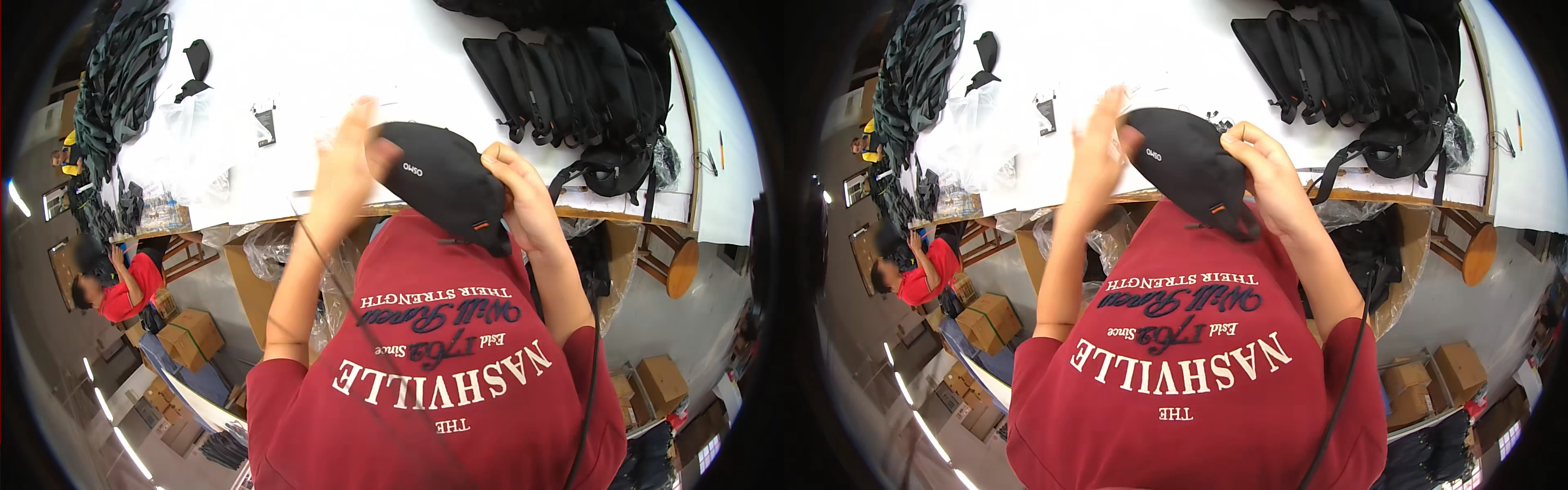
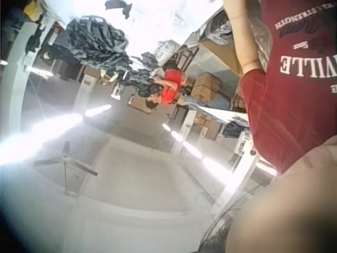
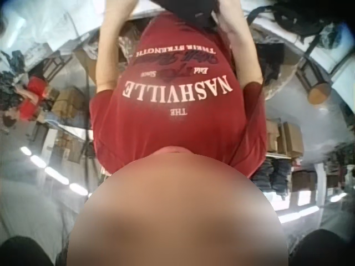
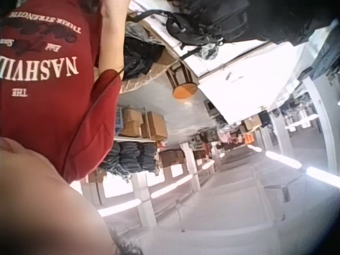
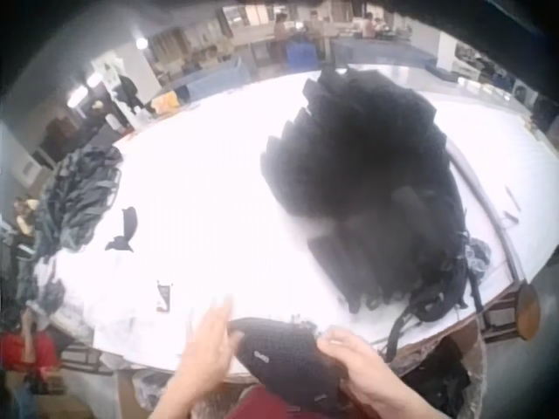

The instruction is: Inspecting, arranging, and unboxing manufactured fabric bags/pouches at a factory assembly table.

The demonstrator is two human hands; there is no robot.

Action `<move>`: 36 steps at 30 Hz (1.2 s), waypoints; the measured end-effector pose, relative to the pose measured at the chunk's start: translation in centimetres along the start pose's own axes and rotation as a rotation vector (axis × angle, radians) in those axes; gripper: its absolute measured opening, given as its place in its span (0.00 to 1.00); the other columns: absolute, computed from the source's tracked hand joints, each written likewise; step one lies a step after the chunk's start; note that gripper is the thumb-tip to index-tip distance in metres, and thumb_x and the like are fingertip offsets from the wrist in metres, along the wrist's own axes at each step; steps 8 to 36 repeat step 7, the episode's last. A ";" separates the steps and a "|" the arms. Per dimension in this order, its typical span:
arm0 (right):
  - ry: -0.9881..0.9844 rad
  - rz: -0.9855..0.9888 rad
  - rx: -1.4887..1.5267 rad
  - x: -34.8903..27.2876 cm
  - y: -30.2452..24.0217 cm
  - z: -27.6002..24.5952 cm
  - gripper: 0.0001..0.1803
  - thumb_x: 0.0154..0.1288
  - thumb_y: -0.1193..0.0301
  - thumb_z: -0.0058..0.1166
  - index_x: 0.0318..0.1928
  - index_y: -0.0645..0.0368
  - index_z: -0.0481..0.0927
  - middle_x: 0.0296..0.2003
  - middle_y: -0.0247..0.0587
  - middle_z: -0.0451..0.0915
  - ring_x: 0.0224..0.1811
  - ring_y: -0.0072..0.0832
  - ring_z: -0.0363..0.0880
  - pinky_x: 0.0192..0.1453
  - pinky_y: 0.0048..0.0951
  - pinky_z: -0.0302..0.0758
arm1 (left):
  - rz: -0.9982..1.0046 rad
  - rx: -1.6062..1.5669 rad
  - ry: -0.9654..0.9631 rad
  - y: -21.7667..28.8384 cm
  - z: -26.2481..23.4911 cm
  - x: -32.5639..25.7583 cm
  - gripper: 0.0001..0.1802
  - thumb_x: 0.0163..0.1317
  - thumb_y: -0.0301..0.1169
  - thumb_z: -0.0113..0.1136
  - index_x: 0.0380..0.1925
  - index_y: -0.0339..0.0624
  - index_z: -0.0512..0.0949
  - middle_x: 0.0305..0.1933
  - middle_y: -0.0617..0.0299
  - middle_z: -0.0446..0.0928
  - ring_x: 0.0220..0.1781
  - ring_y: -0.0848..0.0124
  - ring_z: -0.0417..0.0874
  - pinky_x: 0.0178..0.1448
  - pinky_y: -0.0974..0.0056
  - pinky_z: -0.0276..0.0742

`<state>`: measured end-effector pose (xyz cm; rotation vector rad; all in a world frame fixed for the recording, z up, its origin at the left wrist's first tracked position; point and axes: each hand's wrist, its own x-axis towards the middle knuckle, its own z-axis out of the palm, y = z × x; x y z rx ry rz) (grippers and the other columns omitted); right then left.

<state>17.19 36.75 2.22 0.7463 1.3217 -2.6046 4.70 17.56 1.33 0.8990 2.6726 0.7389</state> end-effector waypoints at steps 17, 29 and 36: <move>-0.029 0.130 0.289 0.9 2.0 -1.9 0.08 0.68 0.72 0.42 0.41 0.60 0.74 0.34 0.30 0.76 0.36 0.13 0.74 0.41 0.16 0.72 | 0.045 -0.892 -0.335 -1.9 -3.9 -0.2 0.38 0.63 0.61 0.42 0.65 0.48 0.62 0.66 0.52 0.64 0.71 0.58 0.58 0.72 0.47 0.45; -0.029 0.130 0.289 0.9 2.0 -1.9 0.08 0.68 0.72 0.42 0.41 0.60 0.74 0.34 0.30 0.76 0.36 0.13 0.74 0.41 0.16 0.72 | 0.045 -0.892 -0.335 -1.9 -3.9 -0.2 0.38 0.63 0.61 0.42 0.65 0.48 0.62 0.66 0.52 0.64 0.71 0.58 0.58 0.72 0.47 0.45; -0.029 0.130 0.289 0.9 2.0 -1.9 0.08 0.68 0.72 0.42 0.41 0.60 0.74 0.34 0.30 0.76 0.36 0.13 0.74 0.41 0.16 0.72 | 0.045 -0.892 -0.335 -1.9 -3.9 -0.2 0.38 0.63 0.61 0.42 0.65 0.48 0.62 0.66 0.52 0.64 0.71 0.58 0.58 0.72 0.47 0.45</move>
